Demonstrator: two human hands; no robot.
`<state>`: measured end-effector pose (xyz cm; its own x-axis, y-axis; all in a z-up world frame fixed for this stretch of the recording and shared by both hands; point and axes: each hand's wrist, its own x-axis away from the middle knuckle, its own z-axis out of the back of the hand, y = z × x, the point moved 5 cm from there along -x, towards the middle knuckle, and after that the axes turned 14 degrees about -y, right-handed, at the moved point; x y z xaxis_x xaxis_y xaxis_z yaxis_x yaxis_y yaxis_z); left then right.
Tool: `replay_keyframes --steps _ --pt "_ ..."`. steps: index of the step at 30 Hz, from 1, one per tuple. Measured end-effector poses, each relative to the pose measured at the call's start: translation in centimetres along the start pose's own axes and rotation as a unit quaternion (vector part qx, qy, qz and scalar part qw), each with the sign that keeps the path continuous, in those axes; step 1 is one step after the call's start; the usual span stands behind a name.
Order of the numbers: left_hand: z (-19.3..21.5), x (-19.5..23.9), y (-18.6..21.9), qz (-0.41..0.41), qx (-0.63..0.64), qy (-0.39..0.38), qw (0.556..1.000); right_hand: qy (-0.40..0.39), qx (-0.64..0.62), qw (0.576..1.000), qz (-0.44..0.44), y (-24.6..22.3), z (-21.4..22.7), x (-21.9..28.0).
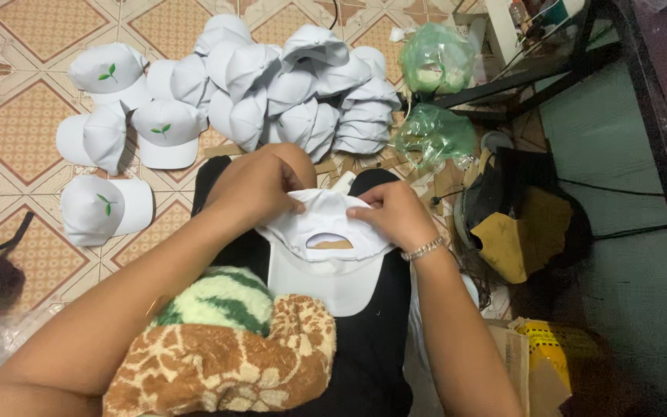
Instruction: The person sits on the floor and finishes white baseball caps by spraying them, wiping the surface with a cloth, and drying the logo with a hair dryer. The person handles each cap one at a time, repeating the sequence across multiple units.
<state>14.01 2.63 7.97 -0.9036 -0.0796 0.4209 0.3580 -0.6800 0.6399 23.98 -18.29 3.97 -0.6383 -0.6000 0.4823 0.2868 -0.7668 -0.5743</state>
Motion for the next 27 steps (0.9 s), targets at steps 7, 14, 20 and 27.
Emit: replay_keyframes --steps 7,14,20,27 --pt "0.0 3.6 1.7 -0.141 -0.084 0.056 0.985 0.192 -0.067 0.975 0.096 -2.6 0.7 8.2" --pt "-0.6 6.0 5.3 -0.272 -0.071 0.058 0.958 0.256 -0.103 0.942 0.19 -5.9 0.3 13.9" --pt "-1.7 7.3 6.4 -0.283 -0.198 0.097 0.934 0.31 -0.047 0.934 0.175 -7.0 0.1 16.4" --pt "-1.6 9.3 8.3 -0.476 -0.184 0.221 0.831 0.391 0.044 0.903 0.172 -7.1 -1.5 17.8"
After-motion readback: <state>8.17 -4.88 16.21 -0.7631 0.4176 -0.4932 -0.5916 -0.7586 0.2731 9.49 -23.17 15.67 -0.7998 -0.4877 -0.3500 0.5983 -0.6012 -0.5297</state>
